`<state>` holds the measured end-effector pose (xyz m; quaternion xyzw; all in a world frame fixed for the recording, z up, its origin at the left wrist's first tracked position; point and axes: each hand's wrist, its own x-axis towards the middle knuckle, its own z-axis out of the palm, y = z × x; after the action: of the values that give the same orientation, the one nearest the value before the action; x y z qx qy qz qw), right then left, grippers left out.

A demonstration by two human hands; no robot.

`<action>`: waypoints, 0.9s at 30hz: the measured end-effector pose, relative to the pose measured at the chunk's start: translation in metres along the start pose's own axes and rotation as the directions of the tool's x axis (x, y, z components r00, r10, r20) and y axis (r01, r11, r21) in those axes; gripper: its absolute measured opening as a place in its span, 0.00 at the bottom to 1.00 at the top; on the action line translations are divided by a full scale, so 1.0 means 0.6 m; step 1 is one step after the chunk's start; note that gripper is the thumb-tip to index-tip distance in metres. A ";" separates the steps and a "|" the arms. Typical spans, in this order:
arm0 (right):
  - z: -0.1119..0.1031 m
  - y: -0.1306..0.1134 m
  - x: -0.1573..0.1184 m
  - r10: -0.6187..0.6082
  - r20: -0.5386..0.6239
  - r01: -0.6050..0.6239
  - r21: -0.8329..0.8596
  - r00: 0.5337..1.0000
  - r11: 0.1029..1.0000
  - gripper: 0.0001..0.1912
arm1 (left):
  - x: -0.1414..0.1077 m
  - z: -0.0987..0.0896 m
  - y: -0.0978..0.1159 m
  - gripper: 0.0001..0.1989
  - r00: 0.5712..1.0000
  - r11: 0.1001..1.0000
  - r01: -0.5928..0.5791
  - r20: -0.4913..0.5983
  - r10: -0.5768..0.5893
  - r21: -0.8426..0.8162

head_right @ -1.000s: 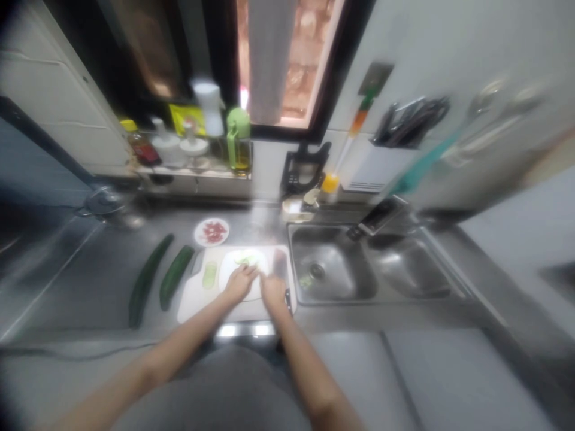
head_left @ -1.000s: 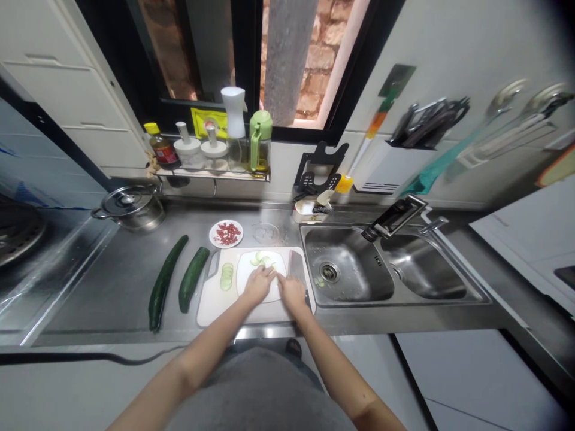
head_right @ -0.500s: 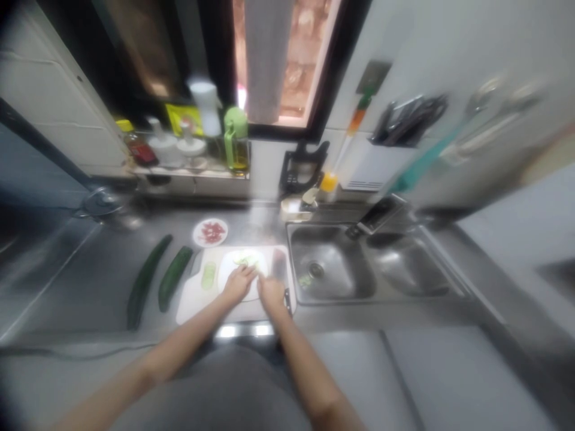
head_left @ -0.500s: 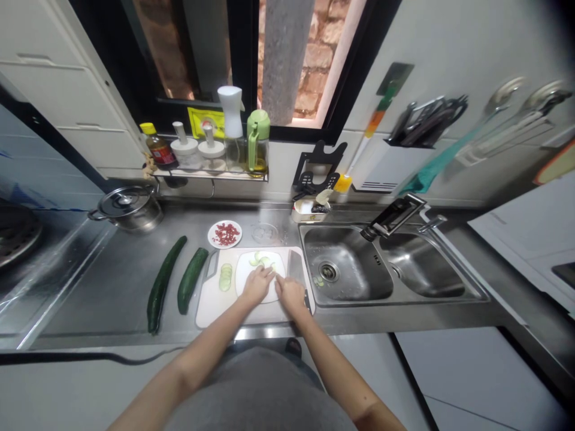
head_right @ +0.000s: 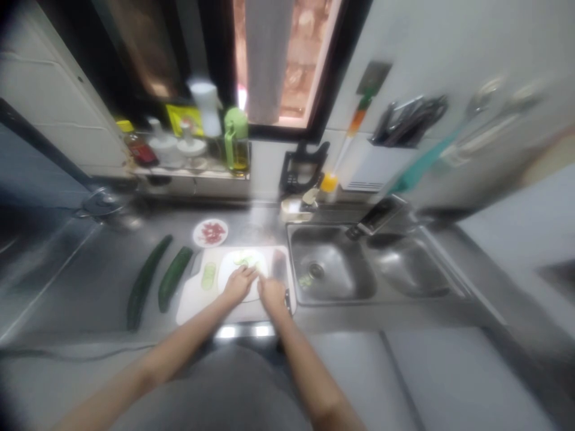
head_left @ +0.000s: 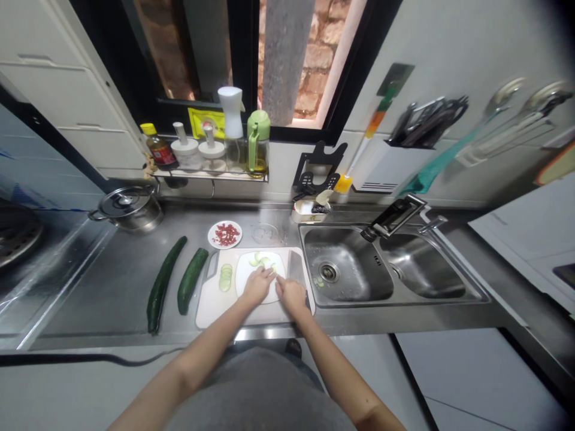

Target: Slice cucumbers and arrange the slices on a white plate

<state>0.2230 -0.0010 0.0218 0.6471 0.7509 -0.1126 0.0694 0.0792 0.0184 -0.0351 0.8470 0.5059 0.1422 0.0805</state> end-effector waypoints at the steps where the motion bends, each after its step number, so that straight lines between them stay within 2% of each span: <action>1: -0.001 0.000 0.000 0.001 -0.010 -0.001 0.011 1.000 1.000 0.19 | 0.000 0.000 0.000 0.18 1.000 1.000 0.001 0.000 -0.001 -0.001; 27: -0.002 -0.003 0.003 0.031 0.011 -0.032 0.085 0.999 0.996 0.19 | 0.002 -0.006 0.003 0.17 0.999 1.000 0.015 0.040 -0.015 -0.003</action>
<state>0.2208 0.0006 0.0228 0.6608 0.7347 -0.1463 0.0471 0.0798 0.0187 -0.0309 0.8458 0.5103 0.1252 0.0930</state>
